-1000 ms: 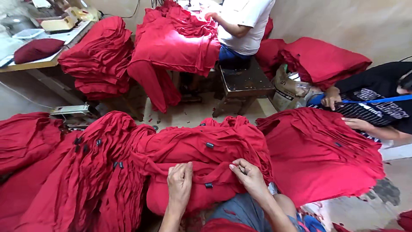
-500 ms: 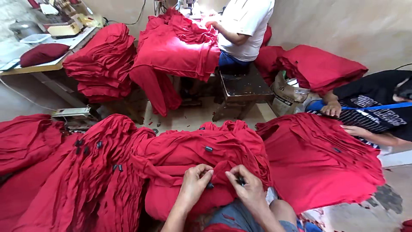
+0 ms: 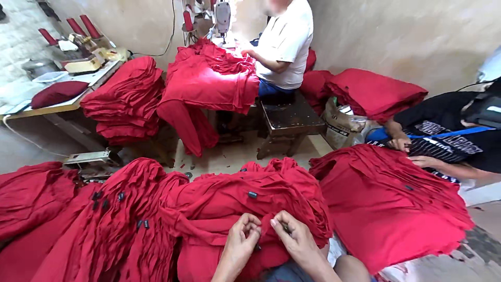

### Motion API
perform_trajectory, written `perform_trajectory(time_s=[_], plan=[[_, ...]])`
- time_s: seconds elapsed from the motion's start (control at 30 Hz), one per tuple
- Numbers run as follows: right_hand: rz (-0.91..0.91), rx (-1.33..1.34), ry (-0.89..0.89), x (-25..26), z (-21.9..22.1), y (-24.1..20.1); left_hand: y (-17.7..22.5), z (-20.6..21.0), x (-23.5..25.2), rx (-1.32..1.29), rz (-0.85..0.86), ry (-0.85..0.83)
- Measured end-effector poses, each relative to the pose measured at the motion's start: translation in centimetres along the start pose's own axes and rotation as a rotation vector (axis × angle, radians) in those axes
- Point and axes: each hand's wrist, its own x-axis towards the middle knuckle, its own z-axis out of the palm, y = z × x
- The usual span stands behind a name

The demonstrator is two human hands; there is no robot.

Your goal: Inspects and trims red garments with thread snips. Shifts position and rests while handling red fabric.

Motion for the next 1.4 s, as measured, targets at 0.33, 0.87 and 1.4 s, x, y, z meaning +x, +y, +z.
perform_trajectory(time_s=[0.33,0.87,1.4], plan=[[-0.24,-0.227,0.011,-0.7,0.9,0.1,-0.7,-0.4,-0.1,-0.047,0.017,-0.01],[-0.104,0.072,0.021,-0.6,0.2,1.1,0.0,0.1,-0.2,-0.16,-0.025,0.053],[-0.301,-0.216,0.028,-0.3,1.2,0.6,0.2,0.1,-0.8,0.259,-0.067,0.02]])
